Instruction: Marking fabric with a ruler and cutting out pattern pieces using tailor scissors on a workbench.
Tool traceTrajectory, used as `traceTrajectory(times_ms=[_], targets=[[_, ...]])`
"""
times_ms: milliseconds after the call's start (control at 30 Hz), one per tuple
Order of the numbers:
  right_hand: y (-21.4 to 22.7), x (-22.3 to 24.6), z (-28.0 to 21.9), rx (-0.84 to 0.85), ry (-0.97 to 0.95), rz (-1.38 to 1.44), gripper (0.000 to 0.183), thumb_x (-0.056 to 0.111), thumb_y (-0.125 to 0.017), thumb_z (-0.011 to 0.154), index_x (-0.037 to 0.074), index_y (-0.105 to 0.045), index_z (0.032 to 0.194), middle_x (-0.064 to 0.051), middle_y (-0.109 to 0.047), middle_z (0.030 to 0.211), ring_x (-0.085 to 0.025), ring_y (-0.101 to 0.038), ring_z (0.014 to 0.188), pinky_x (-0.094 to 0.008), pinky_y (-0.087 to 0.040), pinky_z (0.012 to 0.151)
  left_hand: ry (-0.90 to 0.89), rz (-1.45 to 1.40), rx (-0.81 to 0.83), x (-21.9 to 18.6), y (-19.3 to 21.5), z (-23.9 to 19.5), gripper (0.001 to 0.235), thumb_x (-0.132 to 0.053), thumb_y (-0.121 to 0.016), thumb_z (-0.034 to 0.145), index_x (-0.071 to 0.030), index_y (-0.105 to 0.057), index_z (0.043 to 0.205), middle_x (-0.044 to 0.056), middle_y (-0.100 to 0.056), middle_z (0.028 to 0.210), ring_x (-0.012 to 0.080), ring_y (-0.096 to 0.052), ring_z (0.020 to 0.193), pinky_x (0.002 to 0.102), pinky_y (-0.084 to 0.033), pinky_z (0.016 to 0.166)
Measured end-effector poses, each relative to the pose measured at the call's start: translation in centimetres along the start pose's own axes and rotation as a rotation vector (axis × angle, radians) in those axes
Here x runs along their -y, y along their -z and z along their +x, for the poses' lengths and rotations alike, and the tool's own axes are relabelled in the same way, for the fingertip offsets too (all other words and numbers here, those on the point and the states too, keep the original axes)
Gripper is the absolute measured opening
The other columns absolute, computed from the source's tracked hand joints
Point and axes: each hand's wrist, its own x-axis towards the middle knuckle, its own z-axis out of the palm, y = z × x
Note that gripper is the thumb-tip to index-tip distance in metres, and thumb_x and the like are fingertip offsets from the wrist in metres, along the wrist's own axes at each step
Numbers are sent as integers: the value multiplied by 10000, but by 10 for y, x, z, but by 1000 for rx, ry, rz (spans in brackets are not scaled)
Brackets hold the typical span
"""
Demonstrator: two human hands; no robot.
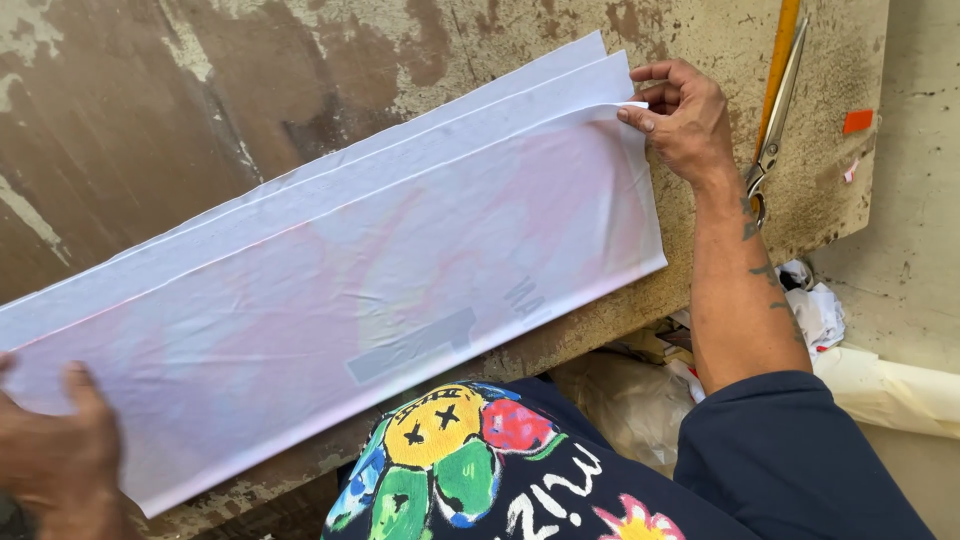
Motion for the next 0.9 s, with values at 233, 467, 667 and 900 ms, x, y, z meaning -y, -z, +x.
traceTrajectory(times_ms=[233,467,667,900], targets=[[-3,-2,-18,7,113,-28,403,42,-918,990,65,-719,1339,-116,-767,1117,-224,-764,1002,-315,-693,847,-537,-534,-91,-160,90,-83,455,-138,-907,1060,52,-709,1422,308,-646,1463,459,-570,1395,588,-480,1159],[-6,-3,-21,-44,238,-49,365,117,-938,941,90,-793,1275,-95,-789,1082,-194,-728,940,-311,-628,830,-1364,-788,12,-486,125,-105,1346,-332,-1143,799,-139,-215,1755,132,-456,1773,384,-485,1594,498,-365,1301],[32,3,-60,-25,254,149,531,55,-925,999,-90,-615,1405,-286,-772,1217,-378,-813,1055,-408,-707,928,-1632,-556,-15,-604,118,-102,796,-24,-842,690,-148,-603,1440,-27,-781,1046,312,-600,1158,528,-276,998],[-4,-110,-198,-210,67,213,186,158,-862,1013,56,-802,1156,-229,-766,936,-436,-783,866,-481,-644,702,-1648,-489,148,-564,137,-101,270,-85,-875,825,-285,-817,996,-61,-702,1021,209,-608,1183,534,-291,1154]])
